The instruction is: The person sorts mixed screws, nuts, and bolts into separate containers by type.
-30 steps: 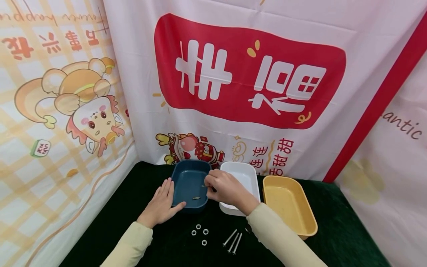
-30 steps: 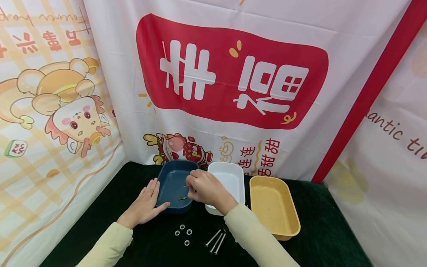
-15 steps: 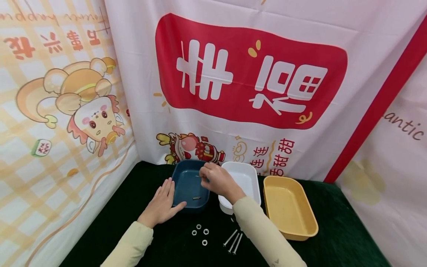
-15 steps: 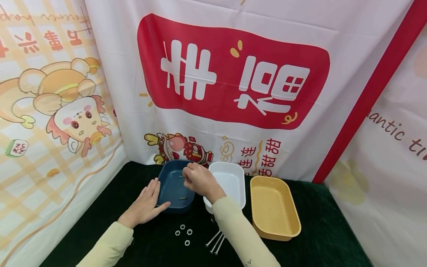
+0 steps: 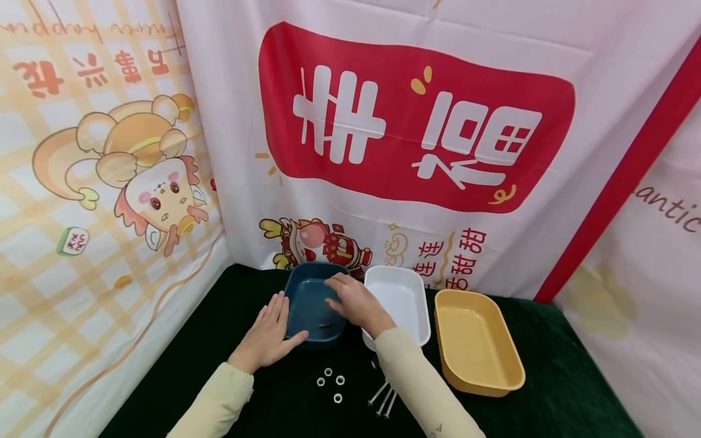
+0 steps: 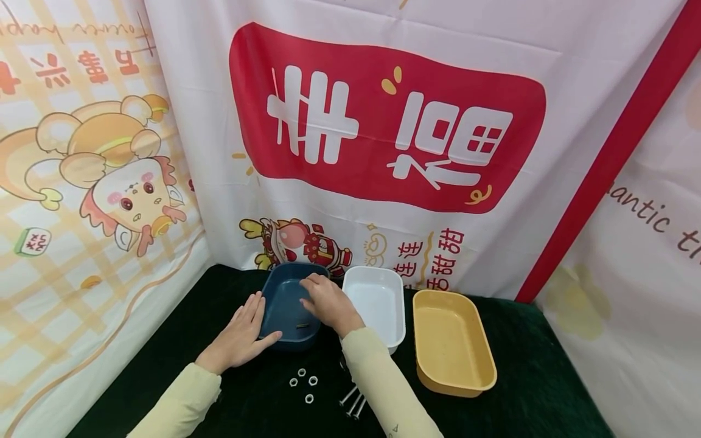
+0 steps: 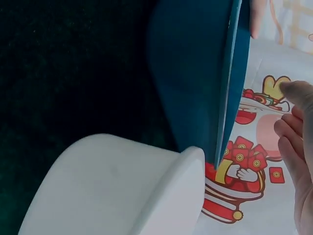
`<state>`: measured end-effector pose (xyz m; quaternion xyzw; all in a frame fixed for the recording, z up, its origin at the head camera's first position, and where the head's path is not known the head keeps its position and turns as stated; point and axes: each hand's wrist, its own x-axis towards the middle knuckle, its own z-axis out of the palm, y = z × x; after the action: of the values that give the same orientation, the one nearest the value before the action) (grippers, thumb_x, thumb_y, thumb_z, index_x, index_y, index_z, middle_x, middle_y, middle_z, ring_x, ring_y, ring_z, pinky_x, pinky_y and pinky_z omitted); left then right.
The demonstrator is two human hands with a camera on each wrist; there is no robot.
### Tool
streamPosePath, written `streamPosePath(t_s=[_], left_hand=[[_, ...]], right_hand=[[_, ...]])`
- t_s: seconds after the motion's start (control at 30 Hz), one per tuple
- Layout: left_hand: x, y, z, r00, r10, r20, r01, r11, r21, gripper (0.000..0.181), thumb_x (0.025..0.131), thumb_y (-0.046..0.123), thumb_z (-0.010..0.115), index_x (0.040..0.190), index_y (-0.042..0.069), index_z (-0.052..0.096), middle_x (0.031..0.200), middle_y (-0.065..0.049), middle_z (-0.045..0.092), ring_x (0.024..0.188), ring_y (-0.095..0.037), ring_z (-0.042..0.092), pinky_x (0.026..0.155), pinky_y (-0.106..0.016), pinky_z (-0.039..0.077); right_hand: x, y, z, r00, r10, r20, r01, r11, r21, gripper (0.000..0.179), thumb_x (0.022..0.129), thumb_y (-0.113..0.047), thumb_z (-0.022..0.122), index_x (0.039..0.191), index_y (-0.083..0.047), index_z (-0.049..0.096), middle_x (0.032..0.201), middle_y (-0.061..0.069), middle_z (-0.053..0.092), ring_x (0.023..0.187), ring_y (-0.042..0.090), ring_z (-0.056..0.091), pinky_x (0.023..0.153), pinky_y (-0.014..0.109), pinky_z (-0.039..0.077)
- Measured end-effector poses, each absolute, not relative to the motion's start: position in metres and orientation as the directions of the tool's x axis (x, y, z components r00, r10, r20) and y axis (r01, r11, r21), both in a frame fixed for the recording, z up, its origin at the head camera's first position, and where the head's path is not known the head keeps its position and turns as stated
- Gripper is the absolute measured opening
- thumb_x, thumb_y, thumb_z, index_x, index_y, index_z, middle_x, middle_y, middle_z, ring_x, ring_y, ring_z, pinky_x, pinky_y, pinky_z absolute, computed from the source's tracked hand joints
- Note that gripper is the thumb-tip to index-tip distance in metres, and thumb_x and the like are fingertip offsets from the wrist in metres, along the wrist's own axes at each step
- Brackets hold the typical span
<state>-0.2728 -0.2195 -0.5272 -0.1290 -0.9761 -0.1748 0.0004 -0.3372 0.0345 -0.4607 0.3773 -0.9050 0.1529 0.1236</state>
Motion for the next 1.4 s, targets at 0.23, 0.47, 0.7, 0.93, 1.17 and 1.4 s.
streamPosePath(t_s=[0.23,0.47,0.7,0.93,1.17,1.4], left_hand=[[-0.273,-0.219,-0.526,-0.966,0.252,0.053,0.255,0.906,0.337,0.104,0.102,0.068,0.05,0.165,-0.007,0.015,0.177,-0.024,0.005,0.165,-0.043,0.006,0.132,-0.064,0.013],[-0.273,-0.219,-0.527,-0.967,0.249,0.054,0.253,0.906,0.34,0.105,0.102,0.069,0.049,0.165,-0.007,0.015,0.176,-0.025,0.006,0.165,-0.044,0.007,0.132,-0.064,0.014],[-0.272,-0.218,-0.53,-0.968,0.245,0.052,0.248,0.905,0.345,0.104,0.102,0.068,0.05,0.166,-0.006,0.015,0.177,-0.024,0.007,0.165,-0.043,0.006,0.133,-0.063,0.013],[-0.271,-0.218,-0.527,-0.969,0.242,0.059,0.247,0.909,0.336,0.104,0.102,0.068,0.051,0.165,-0.007,0.016,0.177,-0.024,0.007,0.165,-0.043,0.007,0.133,-0.063,0.013],[-0.27,-0.218,-0.526,-0.967,0.243,0.082,0.256,0.908,0.333,0.104,0.102,0.067,0.052,0.165,-0.008,0.017,0.176,-0.025,0.008,0.164,-0.044,0.008,0.132,-0.063,0.014],[-0.27,-0.218,-0.527,-0.967,0.245,0.076,0.256,0.907,0.333,0.11,0.099,0.076,0.045,0.165,-0.008,0.017,0.176,-0.025,0.008,0.164,-0.044,0.008,0.132,-0.063,0.014]], right_hand=[[-0.332,0.041,-0.447,-0.738,-0.618,0.271,-0.673,0.701,-0.237,0.058,0.105,-0.039,0.066,0.153,-0.009,0.055,0.154,0.011,0.059,0.14,0.026,0.06,0.114,0.042,0.053],[-0.323,0.054,-0.436,-0.772,-0.602,0.206,-0.636,0.73,-0.25,0.07,0.106,-0.045,0.062,0.162,-0.009,0.041,0.165,0.011,0.047,0.15,0.027,0.051,0.12,0.045,0.046],[-0.304,0.08,-0.426,-0.808,-0.574,0.131,-0.588,0.774,-0.235,0.08,0.107,-0.054,0.055,0.168,-0.011,0.028,0.173,0.011,0.032,0.158,0.03,0.038,0.125,0.049,0.039],[-0.293,0.116,-0.423,-0.835,-0.543,0.087,-0.549,0.813,-0.194,0.089,0.104,-0.062,0.051,0.17,-0.011,0.02,0.177,0.011,0.023,0.163,0.031,0.027,0.13,0.053,0.031],[-0.284,0.15,-0.428,-0.871,-0.487,0.06,-0.491,0.861,-0.133,0.096,0.101,-0.067,0.053,0.169,-0.008,0.019,0.177,0.012,0.022,0.164,0.031,0.023,0.132,0.054,0.026],[-0.277,0.179,-0.44,-0.891,-0.45,0.063,-0.455,0.879,-0.142,0.098,0.101,-0.068,0.053,0.167,-0.002,0.024,0.175,0.017,0.024,0.164,0.036,0.022,0.132,0.058,0.023]])
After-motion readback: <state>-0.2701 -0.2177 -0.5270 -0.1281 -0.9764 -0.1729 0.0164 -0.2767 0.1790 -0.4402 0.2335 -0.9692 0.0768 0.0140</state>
